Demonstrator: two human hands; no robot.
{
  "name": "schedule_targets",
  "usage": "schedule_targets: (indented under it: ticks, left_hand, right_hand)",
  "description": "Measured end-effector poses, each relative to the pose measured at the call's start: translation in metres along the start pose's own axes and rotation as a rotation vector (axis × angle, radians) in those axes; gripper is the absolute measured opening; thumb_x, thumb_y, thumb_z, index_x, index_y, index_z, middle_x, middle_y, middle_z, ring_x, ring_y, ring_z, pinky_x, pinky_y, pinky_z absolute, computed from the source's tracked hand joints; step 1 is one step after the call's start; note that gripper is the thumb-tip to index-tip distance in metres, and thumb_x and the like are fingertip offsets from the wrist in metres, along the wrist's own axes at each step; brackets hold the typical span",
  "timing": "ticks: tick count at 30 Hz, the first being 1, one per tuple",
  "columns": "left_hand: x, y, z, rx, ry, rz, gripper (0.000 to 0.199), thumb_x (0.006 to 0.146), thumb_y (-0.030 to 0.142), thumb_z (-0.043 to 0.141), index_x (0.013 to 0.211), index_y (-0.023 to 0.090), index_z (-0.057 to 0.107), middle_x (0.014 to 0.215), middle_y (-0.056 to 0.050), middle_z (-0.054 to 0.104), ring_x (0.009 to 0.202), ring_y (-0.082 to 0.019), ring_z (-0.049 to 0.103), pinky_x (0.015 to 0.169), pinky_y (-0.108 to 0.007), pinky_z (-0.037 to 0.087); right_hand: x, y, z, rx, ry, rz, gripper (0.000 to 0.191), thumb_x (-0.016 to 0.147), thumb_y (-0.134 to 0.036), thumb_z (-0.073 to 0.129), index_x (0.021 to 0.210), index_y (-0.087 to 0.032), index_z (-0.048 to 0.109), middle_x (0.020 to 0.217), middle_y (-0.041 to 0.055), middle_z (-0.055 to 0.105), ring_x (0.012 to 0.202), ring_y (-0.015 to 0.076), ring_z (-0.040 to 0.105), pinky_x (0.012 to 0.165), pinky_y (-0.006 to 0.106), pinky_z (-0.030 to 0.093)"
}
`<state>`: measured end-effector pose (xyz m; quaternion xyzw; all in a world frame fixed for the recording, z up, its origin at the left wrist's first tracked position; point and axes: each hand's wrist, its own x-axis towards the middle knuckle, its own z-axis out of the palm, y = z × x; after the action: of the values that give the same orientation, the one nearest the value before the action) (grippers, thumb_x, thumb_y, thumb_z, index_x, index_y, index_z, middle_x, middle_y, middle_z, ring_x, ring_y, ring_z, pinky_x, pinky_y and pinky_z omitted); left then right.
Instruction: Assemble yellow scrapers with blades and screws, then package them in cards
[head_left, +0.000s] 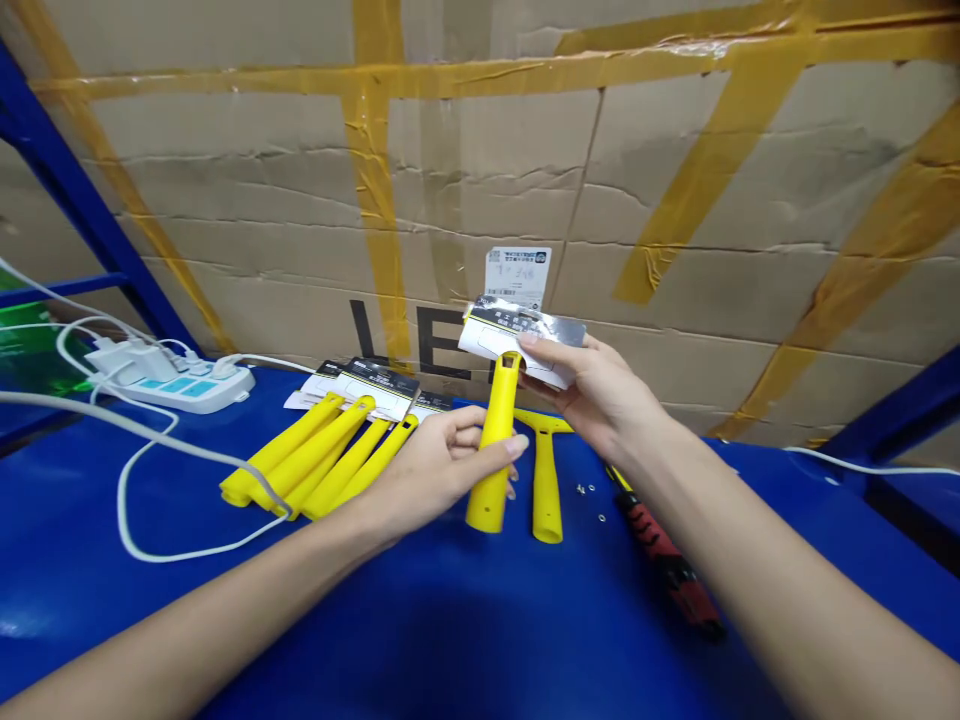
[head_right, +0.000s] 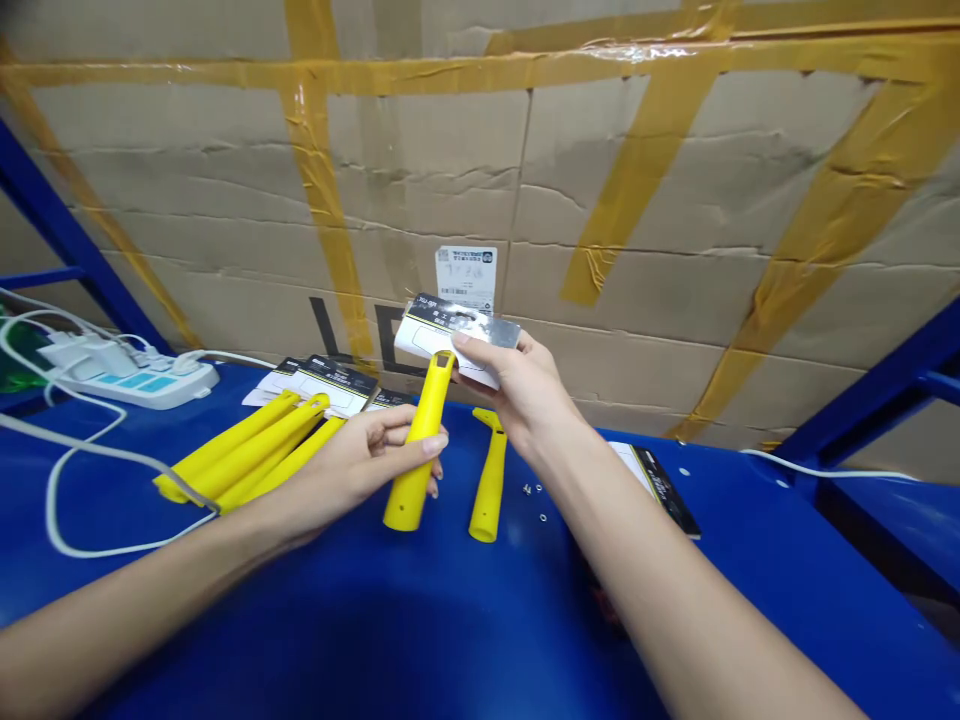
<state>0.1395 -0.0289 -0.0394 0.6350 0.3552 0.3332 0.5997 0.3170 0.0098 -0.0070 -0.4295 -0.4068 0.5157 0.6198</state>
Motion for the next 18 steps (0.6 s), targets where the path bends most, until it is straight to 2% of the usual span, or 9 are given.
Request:
schedule_targets:
  ticks: [2,4,7,9,13,16,18]
  left_hand:
    - [-0.004,0.002,-0.024,0.236,0.040,-0.027,0.027,0.087,0.043,0.070,0.092,0.017,0.065,0.080,-0.003,0.071,0.072,-0.018,0.067,0.066,-0.026,0.049]
    - [-0.009,0.004,-0.050,0.530,0.103,0.002,0.033,0.088,0.050,0.065,0.084,0.017,0.068,0.076,-0.002,0.069,0.068,-0.018,0.062,0.057,-0.026,0.040]
    - [-0.018,0.012,-0.085,0.829,0.186,0.021,0.035,0.090,0.052,0.060,0.087,0.020,0.072,0.076,-0.002,0.070,0.067,-0.019,0.062,0.055,-0.027,0.036]
    - [-0.025,0.018,-0.102,0.967,0.237,0.039,0.031,0.088,0.051,0.062,0.093,0.022,0.071,0.075,-0.001,0.070,0.066,-0.019,0.062,0.055,-0.027,0.036]
    - [-0.035,0.023,-0.116,1.182,0.304,0.021,0.030,0.081,0.046,0.069,0.098,0.023,0.060,0.069,0.001,0.066,0.059,-0.019,0.060,0.052,-0.027,0.034]
    - [-0.036,0.020,-0.117,1.390,0.269,-0.064,0.021,0.080,0.040,0.066,0.091,0.024,0.058,0.076,-0.002,0.068,0.065,-0.022,0.062,0.054,-0.029,0.034]
    - [-0.035,0.014,-0.116,1.510,0.245,-0.108,0.019,0.081,0.037,0.064,0.095,0.024,0.059,0.084,-0.004,0.069,0.072,-0.026,0.065,0.058,-0.032,0.038]
  right_hand:
    - [0.016,0.007,0.001,-0.100,-0.005,0.008,0.030,0.066,-0.016,0.085,0.091,-0.020,0.070,0.102,0.0066,0.079,0.092,0.0241,0.076,0.076,0.036,0.064]
    - [0.030,0.014,0.003,-0.185,-0.026,0.019,0.033,0.066,-0.018,0.085,0.096,-0.022,0.072,0.094,0.0058,0.079,0.080,0.0238,0.075,0.064,0.037,0.063]
    - [0.049,0.026,0.015,-0.344,-0.149,-0.006,0.019,0.072,-0.022,0.081,0.090,-0.020,0.074,0.085,0.0064,0.079,0.073,0.0218,0.073,0.062,0.035,0.060]
    - [0.059,0.033,0.029,-0.415,-0.191,-0.041,0.010,0.076,-0.023,0.078,0.085,-0.019,0.074,0.080,0.0054,0.077,0.069,0.0191,0.071,0.061,0.033,0.057]
    - [0.077,0.050,0.065,-0.559,-0.281,-0.135,0.006,0.080,-0.013,0.071,0.084,-0.017,0.074,0.073,0.0023,0.074,0.066,0.0144,0.066,0.063,0.027,0.052]
    - [0.086,0.068,0.086,-0.682,-0.326,-0.197,0.020,0.081,-0.006,0.065,0.096,-0.017,0.072,0.067,-0.0001,0.071,0.067,0.0147,0.065,0.064,0.025,0.050]
    - [0.088,0.084,0.095,-0.754,-0.320,-0.247,0.029,0.080,-0.003,0.062,0.104,-0.018,0.069,0.070,-0.0005,0.071,0.071,0.0154,0.066,0.069,0.026,0.050]
